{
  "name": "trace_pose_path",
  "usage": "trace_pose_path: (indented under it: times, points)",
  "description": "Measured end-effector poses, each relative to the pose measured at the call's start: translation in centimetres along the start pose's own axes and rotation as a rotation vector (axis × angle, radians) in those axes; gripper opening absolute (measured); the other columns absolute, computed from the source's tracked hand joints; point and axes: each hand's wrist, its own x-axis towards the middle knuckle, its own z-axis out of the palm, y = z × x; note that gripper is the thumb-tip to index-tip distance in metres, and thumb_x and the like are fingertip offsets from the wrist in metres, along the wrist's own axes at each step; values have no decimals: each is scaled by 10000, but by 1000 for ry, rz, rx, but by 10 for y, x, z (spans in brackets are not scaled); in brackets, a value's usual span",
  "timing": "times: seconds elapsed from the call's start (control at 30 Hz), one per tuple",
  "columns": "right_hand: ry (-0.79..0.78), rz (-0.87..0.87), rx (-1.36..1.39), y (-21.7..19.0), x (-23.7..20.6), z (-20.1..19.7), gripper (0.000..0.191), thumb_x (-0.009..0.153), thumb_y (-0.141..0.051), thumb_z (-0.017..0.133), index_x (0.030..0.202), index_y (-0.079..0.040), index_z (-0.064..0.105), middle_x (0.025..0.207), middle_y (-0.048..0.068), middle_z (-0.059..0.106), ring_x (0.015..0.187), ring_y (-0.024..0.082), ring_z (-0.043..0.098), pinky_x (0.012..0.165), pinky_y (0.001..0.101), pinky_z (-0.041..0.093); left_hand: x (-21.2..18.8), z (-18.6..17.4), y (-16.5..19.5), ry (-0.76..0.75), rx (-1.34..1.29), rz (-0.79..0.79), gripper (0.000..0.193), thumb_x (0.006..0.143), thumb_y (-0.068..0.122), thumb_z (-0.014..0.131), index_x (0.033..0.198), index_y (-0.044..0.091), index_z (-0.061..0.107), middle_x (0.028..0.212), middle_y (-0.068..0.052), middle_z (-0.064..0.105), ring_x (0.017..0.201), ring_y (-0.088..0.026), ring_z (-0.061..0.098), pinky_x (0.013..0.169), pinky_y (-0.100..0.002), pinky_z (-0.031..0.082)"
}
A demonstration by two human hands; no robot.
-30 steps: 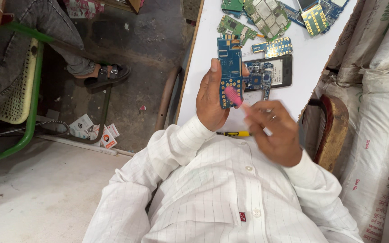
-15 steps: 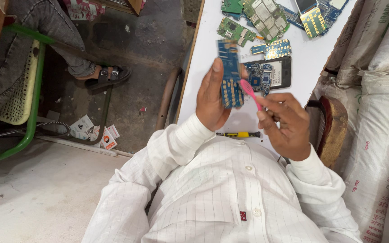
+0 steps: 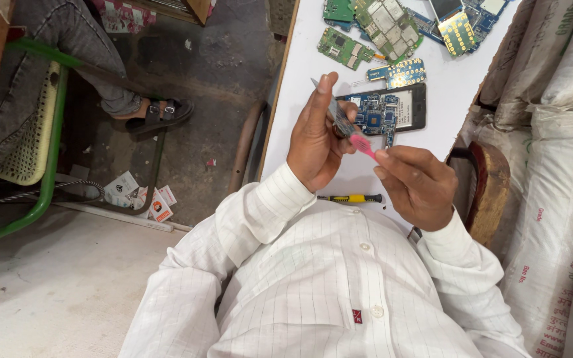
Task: The person sits at a workbench covered with disassembled phone parts and uses a yellow-handled screwdriver to unscrew and pry components from a phone motherboard held in one hand. They then set the screwdriver down and brush the board with a small pink brush.
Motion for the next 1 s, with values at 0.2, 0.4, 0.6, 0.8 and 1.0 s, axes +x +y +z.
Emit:
trace_pose_path:
  times: [0.2,0.4,0.6,0.8,1.0]
  points:
    - [-35,-121,-157,-3,11,-7,387,886,0,856,1224,-126,716,1039,53,687,764,172,682,618,316,532,-4,2,2,0,-28,-30,874,953,583,631,1591,76,316,855,-30,596,590,-82,602,476,-213,518]
    - [-52,-106,-120,-4,11,-10,389,898,4,839,1240,-125,704,1071,52,682,794,177,695,647,305,549,-3,3,2,13,-36,-31,743,958,547,646,1502,93,419,827,-20,600,584,-98,622,459,-219,508]
    - [-56,-147,-179,-5,14,-12,386,891,38,839,1223,-111,715,1030,60,690,736,175,677,608,323,526,-6,4,9,5,-42,-2,746,956,545,645,1513,111,406,820,-10,595,578,-87,605,447,-212,488]
    - [-59,-119,-135,-5,8,-11,385,912,31,821,1245,-117,695,1049,67,685,794,187,704,642,316,549,-4,3,8,23,-1,13,819,976,560,601,1586,77,345,814,-12,581,596,-80,612,439,-208,487]
    - [13,-61,-41,-4,5,-3,386,955,8,798,1293,-118,659,1068,77,684,830,185,711,673,310,570,-1,6,2,-58,16,129,807,998,502,657,1583,60,320,800,3,589,543,-32,581,380,-167,465]
